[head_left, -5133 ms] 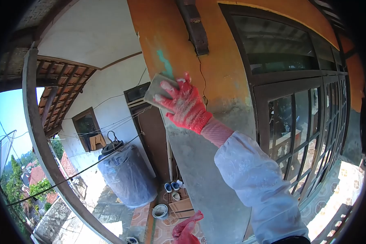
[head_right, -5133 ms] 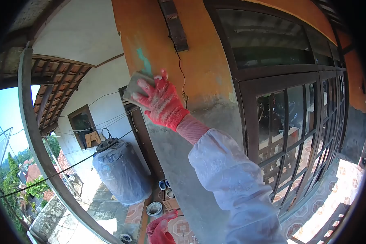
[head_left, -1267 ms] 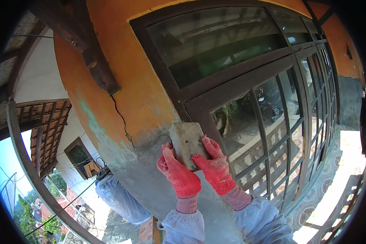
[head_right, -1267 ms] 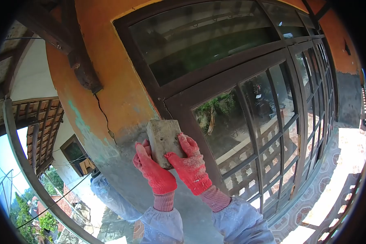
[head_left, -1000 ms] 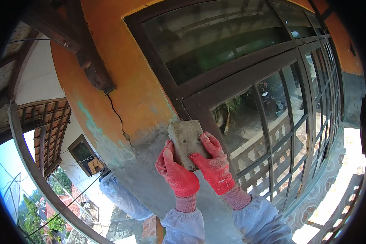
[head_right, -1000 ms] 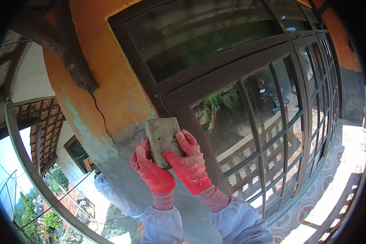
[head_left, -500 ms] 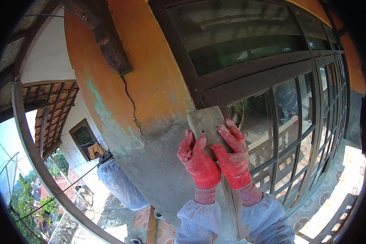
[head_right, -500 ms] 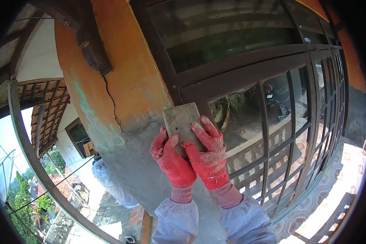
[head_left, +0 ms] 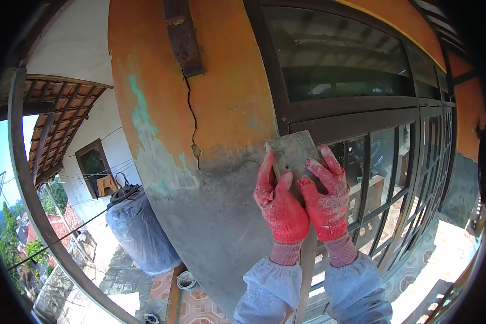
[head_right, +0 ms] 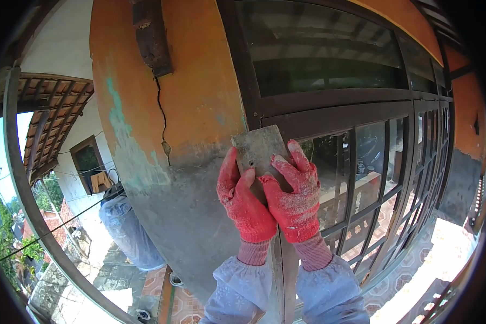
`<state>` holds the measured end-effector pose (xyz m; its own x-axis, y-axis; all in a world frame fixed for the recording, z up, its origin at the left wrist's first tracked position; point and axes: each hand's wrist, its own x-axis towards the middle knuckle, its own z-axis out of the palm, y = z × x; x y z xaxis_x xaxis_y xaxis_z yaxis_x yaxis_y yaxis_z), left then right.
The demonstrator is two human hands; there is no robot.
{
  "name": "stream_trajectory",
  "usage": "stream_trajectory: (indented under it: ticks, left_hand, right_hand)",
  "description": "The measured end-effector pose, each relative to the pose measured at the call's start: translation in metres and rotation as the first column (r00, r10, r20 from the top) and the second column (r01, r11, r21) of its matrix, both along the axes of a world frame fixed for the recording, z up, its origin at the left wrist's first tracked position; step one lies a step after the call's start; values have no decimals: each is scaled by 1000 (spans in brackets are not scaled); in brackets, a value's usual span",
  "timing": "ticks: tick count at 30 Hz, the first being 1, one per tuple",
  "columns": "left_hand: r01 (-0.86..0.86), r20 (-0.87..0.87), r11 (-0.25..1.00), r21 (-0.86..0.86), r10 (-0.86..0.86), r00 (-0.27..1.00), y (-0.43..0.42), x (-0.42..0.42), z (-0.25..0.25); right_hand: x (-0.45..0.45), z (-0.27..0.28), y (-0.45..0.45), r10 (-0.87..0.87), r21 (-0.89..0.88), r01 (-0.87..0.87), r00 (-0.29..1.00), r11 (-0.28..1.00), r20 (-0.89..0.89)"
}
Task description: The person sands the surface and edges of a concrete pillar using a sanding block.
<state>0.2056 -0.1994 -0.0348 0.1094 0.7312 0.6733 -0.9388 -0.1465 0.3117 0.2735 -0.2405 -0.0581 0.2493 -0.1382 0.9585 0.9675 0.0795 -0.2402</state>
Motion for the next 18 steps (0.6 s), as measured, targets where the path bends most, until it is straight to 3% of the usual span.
stream_trajectory:
  ticks: [1,5,7,9,11,12,14,15,17,18]
  left_hand:
    - [-47,-107,999,19,48,993,-1,-3,1]
    - [72,-25,997,-39,-73,997,16,7,-19]
    - [-32,-170,992,123,53,984,22,6,-23]
    - [-115,-118,976,184,138,983,19,7,-5]
    - [-191,-81,956,224,214,974,18,13,1]
    - [-361,-58,878,313,397,916,21,16,-4]
    - [-517,-4,760,395,564,826,29,16,-14]
    - [-287,-84,904,318,328,941,30,11,-25]
    - [-34,-122,973,228,63,991,30,11,-20]
    - [-65,-79,985,161,78,994,24,13,-9]
  right_hand:
    - [1,2,-2,-5,-6,5,1000,1000,4]
    - [-2,-10,-8,-64,-51,69,993,996,96]
    - [1,-12,-8,-86,-65,93,990,993,110]
    - [13,6,-4,-79,-44,89,977,995,196]
    - [12,28,-2,-45,-29,51,985,998,164]
    - [10,30,-1,-4,-9,5,992,1000,124]
    - [9,5,-6,-44,-38,51,985,998,165]
    - [8,-7,-8,-81,-57,95,974,994,212]
    - [9,-4,-3,-123,-32,136,957,990,263]
    - [10,8,-1,-98,-10,104,965,995,244]
